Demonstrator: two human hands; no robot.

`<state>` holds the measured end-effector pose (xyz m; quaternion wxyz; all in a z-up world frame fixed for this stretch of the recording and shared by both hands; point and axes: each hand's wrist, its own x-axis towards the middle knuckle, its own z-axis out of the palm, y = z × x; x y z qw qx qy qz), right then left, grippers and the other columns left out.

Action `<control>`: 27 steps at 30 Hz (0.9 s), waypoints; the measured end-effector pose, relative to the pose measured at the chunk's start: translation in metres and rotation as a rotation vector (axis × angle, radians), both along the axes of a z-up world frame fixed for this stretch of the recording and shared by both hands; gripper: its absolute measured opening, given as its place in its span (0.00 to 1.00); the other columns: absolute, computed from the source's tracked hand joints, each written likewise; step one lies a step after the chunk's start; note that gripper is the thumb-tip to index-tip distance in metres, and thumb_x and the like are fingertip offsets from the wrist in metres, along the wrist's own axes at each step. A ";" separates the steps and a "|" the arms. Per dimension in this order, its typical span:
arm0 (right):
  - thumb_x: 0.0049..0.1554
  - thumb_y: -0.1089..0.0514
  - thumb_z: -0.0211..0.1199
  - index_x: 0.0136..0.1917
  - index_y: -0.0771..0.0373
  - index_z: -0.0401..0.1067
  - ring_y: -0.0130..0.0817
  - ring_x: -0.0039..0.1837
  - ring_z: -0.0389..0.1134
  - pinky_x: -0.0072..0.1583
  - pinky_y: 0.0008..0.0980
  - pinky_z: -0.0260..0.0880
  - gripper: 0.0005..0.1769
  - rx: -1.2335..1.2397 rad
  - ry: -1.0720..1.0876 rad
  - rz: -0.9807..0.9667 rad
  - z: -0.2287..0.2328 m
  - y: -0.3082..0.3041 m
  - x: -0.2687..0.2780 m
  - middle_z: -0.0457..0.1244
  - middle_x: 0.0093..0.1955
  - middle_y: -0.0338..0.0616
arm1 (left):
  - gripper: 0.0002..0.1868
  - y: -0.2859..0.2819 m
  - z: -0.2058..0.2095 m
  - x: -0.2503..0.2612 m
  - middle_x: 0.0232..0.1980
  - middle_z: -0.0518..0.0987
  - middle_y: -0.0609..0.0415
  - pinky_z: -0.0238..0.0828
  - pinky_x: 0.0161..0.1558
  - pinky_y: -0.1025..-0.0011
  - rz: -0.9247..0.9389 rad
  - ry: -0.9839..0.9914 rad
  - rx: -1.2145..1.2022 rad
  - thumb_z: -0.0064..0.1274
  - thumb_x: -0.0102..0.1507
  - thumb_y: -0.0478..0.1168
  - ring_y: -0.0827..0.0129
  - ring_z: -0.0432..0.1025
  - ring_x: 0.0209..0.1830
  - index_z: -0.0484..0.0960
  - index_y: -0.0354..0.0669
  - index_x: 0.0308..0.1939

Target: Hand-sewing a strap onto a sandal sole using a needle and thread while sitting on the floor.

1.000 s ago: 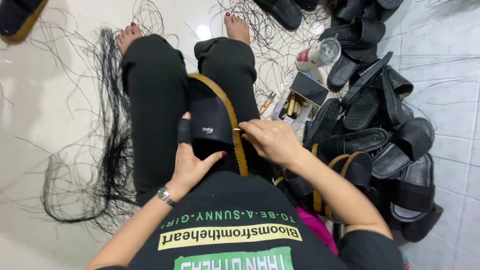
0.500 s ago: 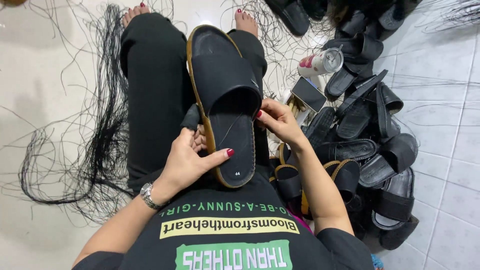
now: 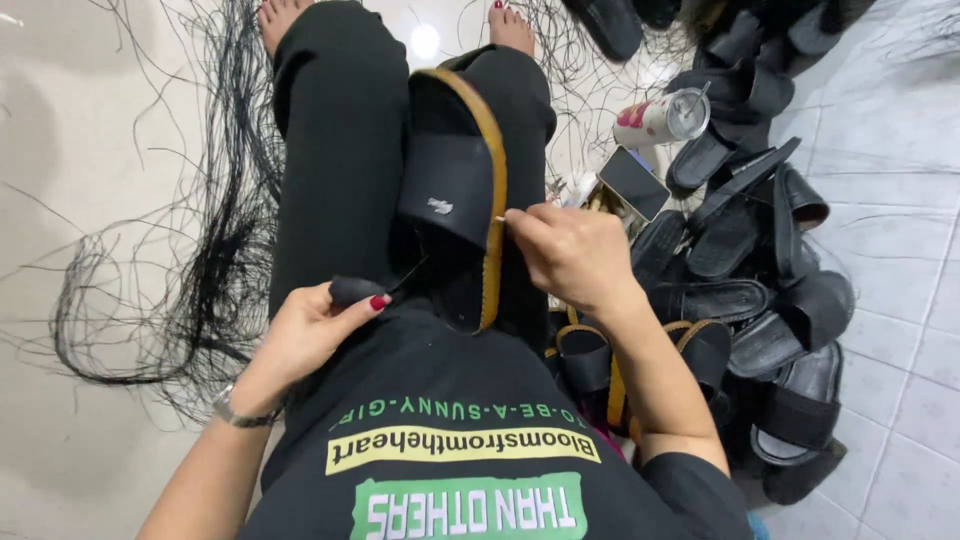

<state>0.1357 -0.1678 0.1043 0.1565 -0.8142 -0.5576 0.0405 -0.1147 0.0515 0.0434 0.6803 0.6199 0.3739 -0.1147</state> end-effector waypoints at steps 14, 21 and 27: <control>0.53 0.59 0.55 0.61 0.50 0.71 0.33 0.34 0.70 0.36 0.31 0.71 0.21 -0.325 -0.229 0.065 0.096 -0.005 -0.021 0.62 0.36 0.34 | 0.63 -0.035 -0.017 0.111 0.79 0.54 0.38 0.42 0.77 0.54 -0.362 -0.409 0.817 0.75 0.41 0.63 0.45 0.51 0.79 0.65 0.37 0.73; 0.53 0.59 0.62 0.71 0.54 0.67 0.33 0.37 0.66 0.36 0.32 0.64 0.31 -0.352 0.060 0.019 0.056 -0.011 -0.006 0.61 0.41 0.37 | 0.65 -0.013 -0.002 0.112 0.78 0.53 0.34 0.50 0.77 0.56 -0.490 -0.540 0.755 0.77 0.43 0.56 0.42 0.53 0.79 0.58 0.30 0.74; 0.64 0.55 0.49 0.70 0.42 0.69 0.36 0.32 0.67 0.35 0.32 0.67 0.23 -0.255 0.005 0.029 0.018 -0.007 -0.010 0.63 0.38 0.38 | 0.70 -0.012 -0.015 0.108 0.81 0.47 0.37 0.46 0.77 0.53 -0.519 -0.471 0.754 0.77 0.41 0.62 0.41 0.47 0.80 0.57 0.34 0.77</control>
